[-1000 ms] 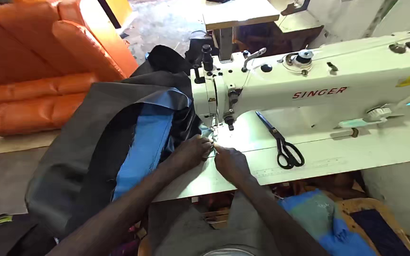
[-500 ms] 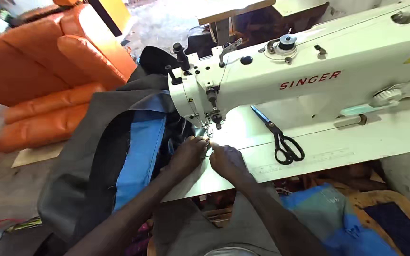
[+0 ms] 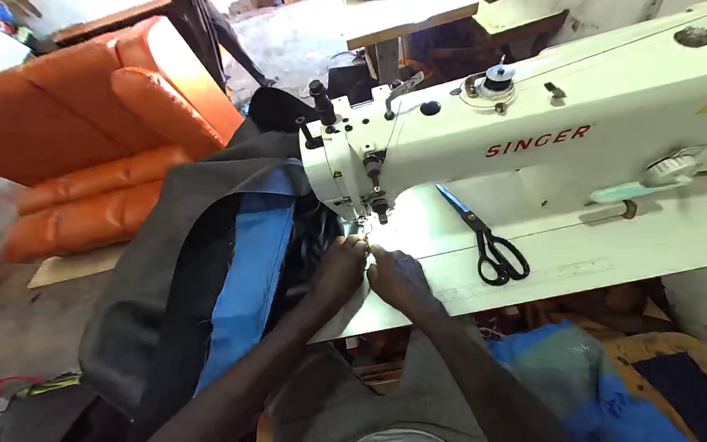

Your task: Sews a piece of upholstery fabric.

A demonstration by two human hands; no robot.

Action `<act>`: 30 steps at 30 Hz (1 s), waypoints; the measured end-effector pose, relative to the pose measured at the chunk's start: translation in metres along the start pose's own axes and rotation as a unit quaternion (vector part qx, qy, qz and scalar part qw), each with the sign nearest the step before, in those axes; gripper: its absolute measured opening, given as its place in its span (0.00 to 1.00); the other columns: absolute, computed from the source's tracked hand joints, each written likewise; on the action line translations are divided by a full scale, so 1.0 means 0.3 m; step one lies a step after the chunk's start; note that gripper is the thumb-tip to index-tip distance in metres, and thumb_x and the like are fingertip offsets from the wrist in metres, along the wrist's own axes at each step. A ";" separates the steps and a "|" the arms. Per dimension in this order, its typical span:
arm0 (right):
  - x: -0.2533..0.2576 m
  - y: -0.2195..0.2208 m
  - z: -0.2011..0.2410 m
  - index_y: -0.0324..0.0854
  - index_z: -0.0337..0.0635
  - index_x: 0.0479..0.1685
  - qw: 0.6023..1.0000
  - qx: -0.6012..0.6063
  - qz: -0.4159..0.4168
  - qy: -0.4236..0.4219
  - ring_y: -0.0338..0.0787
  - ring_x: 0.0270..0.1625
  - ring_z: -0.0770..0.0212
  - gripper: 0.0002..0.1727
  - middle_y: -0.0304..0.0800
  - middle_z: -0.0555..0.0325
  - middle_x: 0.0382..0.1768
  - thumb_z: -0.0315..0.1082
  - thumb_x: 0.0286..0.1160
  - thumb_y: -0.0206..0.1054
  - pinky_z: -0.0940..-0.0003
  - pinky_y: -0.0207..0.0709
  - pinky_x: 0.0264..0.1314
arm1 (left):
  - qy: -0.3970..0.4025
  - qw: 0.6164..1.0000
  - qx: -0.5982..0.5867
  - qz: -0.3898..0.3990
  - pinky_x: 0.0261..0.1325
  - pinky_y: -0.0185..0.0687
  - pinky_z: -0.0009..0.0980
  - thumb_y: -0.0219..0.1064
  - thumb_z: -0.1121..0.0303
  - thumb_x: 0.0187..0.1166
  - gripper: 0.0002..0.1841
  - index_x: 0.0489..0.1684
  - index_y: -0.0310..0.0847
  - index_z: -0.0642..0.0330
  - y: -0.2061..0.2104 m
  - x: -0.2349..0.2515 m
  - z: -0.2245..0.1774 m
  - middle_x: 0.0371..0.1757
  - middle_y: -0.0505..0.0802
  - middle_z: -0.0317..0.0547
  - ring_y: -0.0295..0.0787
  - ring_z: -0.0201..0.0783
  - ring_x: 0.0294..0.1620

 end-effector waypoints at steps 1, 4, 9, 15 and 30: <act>0.001 0.002 -0.001 0.82 0.47 0.68 1.000 0.001 -0.002 -0.001 0.94 0.41 0.41 0.20 0.93 0.46 0.36 0.38 0.79 0.60 0.39 0.83 0.40 | -0.008 1.000 -0.001 0.001 0.69 0.82 0.53 0.62 0.71 0.86 0.11 0.54 0.88 0.67 0.001 0.002 -0.003 0.68 0.89 0.56 0.85 0.58 0.68; 0.002 0.005 -0.004 0.81 0.48 0.70 1.000 0.000 -0.007 0.004 0.94 0.42 0.42 0.21 0.93 0.46 0.37 0.38 0.79 0.60 0.39 0.84 0.41 | -0.032 0.999 0.003 0.002 0.69 0.81 0.54 0.63 0.72 0.85 0.10 0.54 0.87 0.68 0.002 0.008 -0.028 0.69 0.88 0.56 0.84 0.59 0.69; -0.005 0.010 -0.017 0.85 0.52 0.67 1.000 0.016 -0.025 -0.001 0.94 0.42 0.43 0.19 0.94 0.48 0.37 0.36 0.79 0.61 0.40 0.83 0.42 | -0.047 0.999 0.016 -0.011 0.65 0.84 0.54 0.66 0.75 0.81 0.07 0.49 0.87 0.67 0.011 0.008 -0.047 0.71 0.87 0.55 0.84 0.59 0.68; -0.036 0.054 -0.052 0.89 0.52 0.64 0.990 0.048 -0.122 -0.046 0.94 0.37 0.47 0.18 0.94 0.52 0.34 0.36 0.80 0.61 0.42 0.85 0.38 | -0.041 0.999 0.019 -0.014 0.66 0.84 0.54 0.66 0.75 0.81 0.08 0.49 0.87 0.69 0.018 0.005 -0.047 0.71 0.87 0.57 0.84 0.60 0.67; -0.032 0.123 -0.049 0.91 0.44 0.58 0.925 0.027 -0.245 -0.289 0.88 0.66 0.55 0.13 0.89 0.53 0.64 0.32 0.80 0.67 0.58 0.85 0.68 | -0.017 0.986 -0.019 -0.164 0.79 0.76 0.49 0.70 0.71 0.78 0.19 0.67 0.85 0.67 -0.016 -0.363 0.249 0.75 0.85 0.57 0.80 0.55 0.76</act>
Point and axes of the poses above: each hand's wrist, its own x-axis towards the middle knuckle, its own y-axis out of the palm, z = x × y, the point moved 1 cm from there along x, towards the middle knuckle
